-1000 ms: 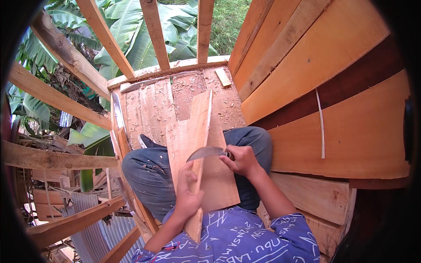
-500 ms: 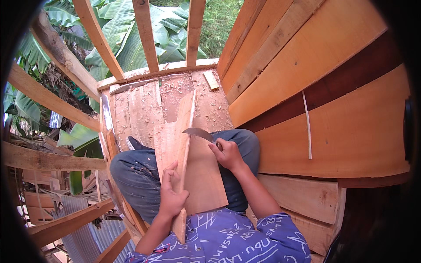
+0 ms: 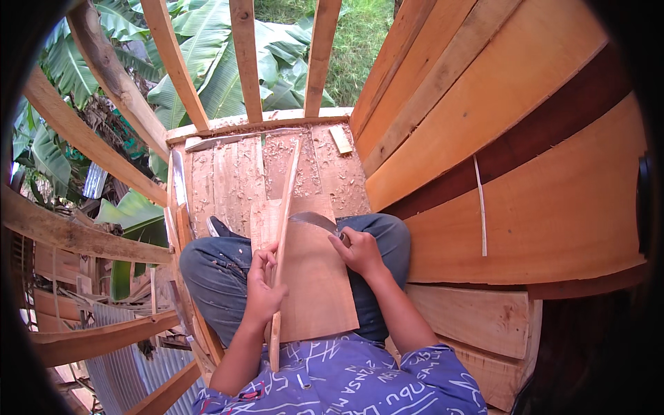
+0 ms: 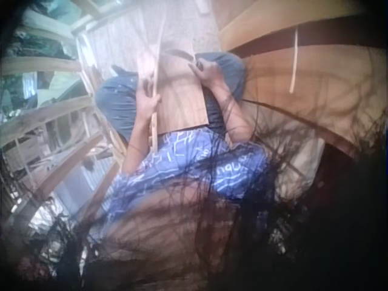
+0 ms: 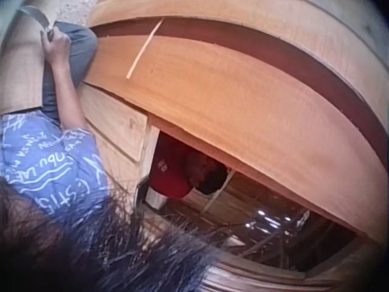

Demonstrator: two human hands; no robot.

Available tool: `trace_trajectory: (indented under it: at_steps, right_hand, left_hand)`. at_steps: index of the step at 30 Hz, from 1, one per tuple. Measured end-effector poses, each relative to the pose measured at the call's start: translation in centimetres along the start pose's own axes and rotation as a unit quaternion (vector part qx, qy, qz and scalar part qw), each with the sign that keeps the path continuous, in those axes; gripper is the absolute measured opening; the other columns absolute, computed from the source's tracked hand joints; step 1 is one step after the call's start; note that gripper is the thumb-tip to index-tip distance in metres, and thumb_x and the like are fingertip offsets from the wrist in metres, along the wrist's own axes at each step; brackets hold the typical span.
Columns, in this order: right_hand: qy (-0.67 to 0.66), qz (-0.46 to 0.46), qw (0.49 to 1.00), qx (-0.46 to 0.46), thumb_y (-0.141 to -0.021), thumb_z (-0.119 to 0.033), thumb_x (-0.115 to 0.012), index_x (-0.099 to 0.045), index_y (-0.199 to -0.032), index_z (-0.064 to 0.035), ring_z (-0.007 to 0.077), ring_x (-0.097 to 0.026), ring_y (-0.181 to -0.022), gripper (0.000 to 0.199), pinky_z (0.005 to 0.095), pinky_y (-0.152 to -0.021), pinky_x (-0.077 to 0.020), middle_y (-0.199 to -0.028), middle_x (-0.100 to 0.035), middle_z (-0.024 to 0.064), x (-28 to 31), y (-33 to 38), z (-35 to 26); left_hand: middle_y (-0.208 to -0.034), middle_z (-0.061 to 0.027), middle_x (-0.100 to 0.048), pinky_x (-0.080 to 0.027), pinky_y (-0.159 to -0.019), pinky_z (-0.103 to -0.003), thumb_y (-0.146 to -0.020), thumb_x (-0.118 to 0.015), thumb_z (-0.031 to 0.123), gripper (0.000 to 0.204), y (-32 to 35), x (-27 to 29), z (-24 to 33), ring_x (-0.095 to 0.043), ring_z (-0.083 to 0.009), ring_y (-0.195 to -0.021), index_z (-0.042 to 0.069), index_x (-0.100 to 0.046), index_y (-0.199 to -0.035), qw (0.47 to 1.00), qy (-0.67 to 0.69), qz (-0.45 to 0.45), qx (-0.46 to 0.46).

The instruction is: The person sits cross-legged on a wooden platform and uses a curved knife to shave and shape a rectangular piece of wood. They repeatedly scrape the surface of the wood, removing thin shavings to smooth the edges and face of the plank.

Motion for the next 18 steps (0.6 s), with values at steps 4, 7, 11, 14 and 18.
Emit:
trace_trajectory:
  at_steps: [4,7,11,14,18]
  right_hand:
    - [0.000,-0.007,0.999,-0.032,-0.087,-0.042,-0.066,-0.057,-0.068,-0.0040,0.0360,-0.063,-0.059,0.043,0.0437,-0.056,-0.0499,-0.058,-0.059,0.0155,-0.1,-0.1,0.0]
    - [-0.006,-0.007,0.999,-0.039,-0.087,-0.042,-0.067,-0.057,-0.067,-0.0035,0.0357,-0.063,-0.060,0.045,0.0435,-0.057,-0.0501,-0.058,-0.059,0.0151,0.0,-0.1,-0.1]
    - [-0.018,0.004,0.999,-0.043,-0.088,-0.040,-0.067,-0.056,-0.067,-0.0026,0.0360,-0.063,-0.060,0.045,0.0426,-0.057,-0.0494,-0.058,-0.059,0.0158,0.4,0.3,0.2]
    - [-0.052,0.002,0.997,-0.061,-0.088,-0.038,-0.067,-0.056,-0.068,-0.0011,0.0371,-0.062,-0.060,0.044,0.0426,-0.056,-0.0483,-0.058,-0.058,0.0171,0.4,0.2,0.6]
    - [-0.084,0.008,0.994,-0.072,-0.089,-0.037,-0.067,-0.056,-0.070,0.0014,0.0388,-0.061,-0.060,0.044,0.0431,-0.055,-0.0460,-0.059,-0.057,0.0197,0.5,0.0,1.1]
  left_hand:
    - [-0.143,-0.0165,-0.040,-0.030,-0.109,-0.034,-0.059,-0.051,-0.010,0.046,-2.9,0.2,0.1,-0.033,-0.0247,-0.138,0.010,-0.039,-0.098,1.000,0.010,-0.019,0.008]
    - [-0.144,-0.0148,-0.040,-0.035,-0.104,-0.032,-0.059,-0.050,-0.011,0.047,-4.5,0.1,0.5,-0.034,-0.0240,-0.137,0.011,-0.040,-0.100,0.998,0.013,-0.040,0.037]
    - [-0.146,-0.0152,-0.039,-0.036,-0.102,-0.031,-0.060,-0.049,-0.010,0.048,-5.1,-0.4,1.0,-0.035,-0.0240,-0.137,0.012,-0.039,-0.101,0.995,0.000,-0.081,0.051]
    - [-0.147,-0.0160,-0.038,-0.032,-0.106,-0.031,-0.061,-0.048,-0.010,0.048,-5.0,-0.2,0.8,-0.034,-0.0229,-0.137,0.012,-0.039,-0.102,0.994,-0.028,-0.104,0.032]
    - [-0.147,-0.0174,-0.039,-0.025,-0.110,-0.031,-0.061,-0.047,-0.011,0.048,-4.1,-0.3,1.2,-0.034,-0.0213,-0.138,0.012,-0.039,-0.102,0.994,-0.006,-0.109,0.028]
Point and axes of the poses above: each hand's wrist, its own y-axis away from the middle knuckle, its own x-axis out of the back of the hand, z = x × y, the point moved 9 cm from there along -y, towards the middle knuckle
